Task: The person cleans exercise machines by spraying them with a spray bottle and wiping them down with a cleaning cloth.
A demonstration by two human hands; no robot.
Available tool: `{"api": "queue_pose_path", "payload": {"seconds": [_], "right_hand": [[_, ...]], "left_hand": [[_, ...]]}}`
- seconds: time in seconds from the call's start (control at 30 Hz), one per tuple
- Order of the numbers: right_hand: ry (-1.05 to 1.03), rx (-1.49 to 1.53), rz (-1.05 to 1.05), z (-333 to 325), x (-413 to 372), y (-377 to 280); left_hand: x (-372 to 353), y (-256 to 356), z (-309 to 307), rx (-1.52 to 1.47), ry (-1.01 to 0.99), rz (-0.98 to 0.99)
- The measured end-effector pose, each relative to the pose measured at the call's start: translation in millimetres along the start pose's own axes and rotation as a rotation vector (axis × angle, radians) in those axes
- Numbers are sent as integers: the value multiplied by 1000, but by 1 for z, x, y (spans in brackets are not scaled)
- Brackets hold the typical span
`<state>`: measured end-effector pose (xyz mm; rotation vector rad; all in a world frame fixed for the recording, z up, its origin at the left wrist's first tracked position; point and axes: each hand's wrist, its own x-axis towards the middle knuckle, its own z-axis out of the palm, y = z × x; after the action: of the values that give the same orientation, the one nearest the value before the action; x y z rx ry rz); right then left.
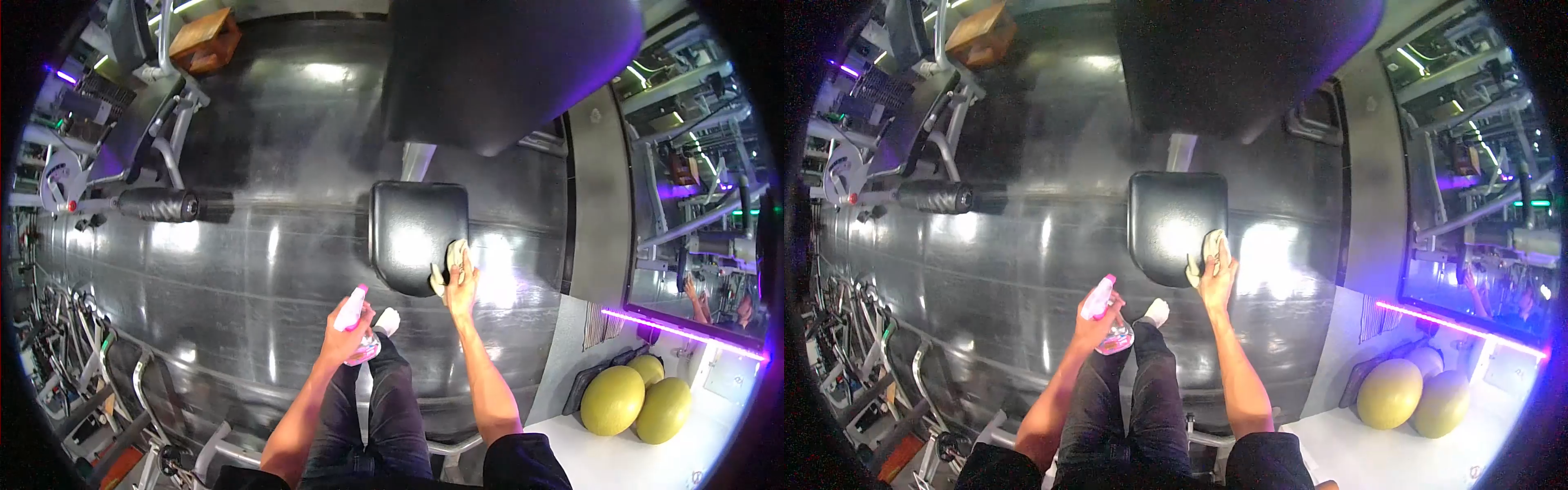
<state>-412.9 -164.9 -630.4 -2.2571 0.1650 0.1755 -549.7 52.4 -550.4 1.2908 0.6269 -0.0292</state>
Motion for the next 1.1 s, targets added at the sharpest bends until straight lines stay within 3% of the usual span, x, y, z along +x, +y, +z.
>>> {"api": "queue_pose_path", "payload": {"seconds": [0.07,0.2,0.27,0.33,0.5,0.6,0.63,0.8,1.0,1.1], "right_hand": [[-50,21,24,-5,-1,6],[-12,65,7,-15,-16,7],[-19,84,46,-21,-27,6],[-41,113,83,-28,-39,3],[-43,233,58,-52,-49,-26],[0,304,20,-70,-38,-54],[20,324,-34,-76,-33,-64],[58,345,-199,-93,1,-119],[571,184,-658,-90,74,-221],[973,176,-959,-115,133,-310]], "left_hand": [[16,36,16,-69,-14,-10],[48,138,49,142,-130,407],[61,198,73,210,-119,756],[67,251,98,55,-155,775],[109,307,133,148,-152,968],[118,306,139,191,-132,848],[112,308,137,203,-152,701],[130,267,124,245,-65,746],[116,239,93,183,-205,624],[112,224,72,193,-226,638]]}}
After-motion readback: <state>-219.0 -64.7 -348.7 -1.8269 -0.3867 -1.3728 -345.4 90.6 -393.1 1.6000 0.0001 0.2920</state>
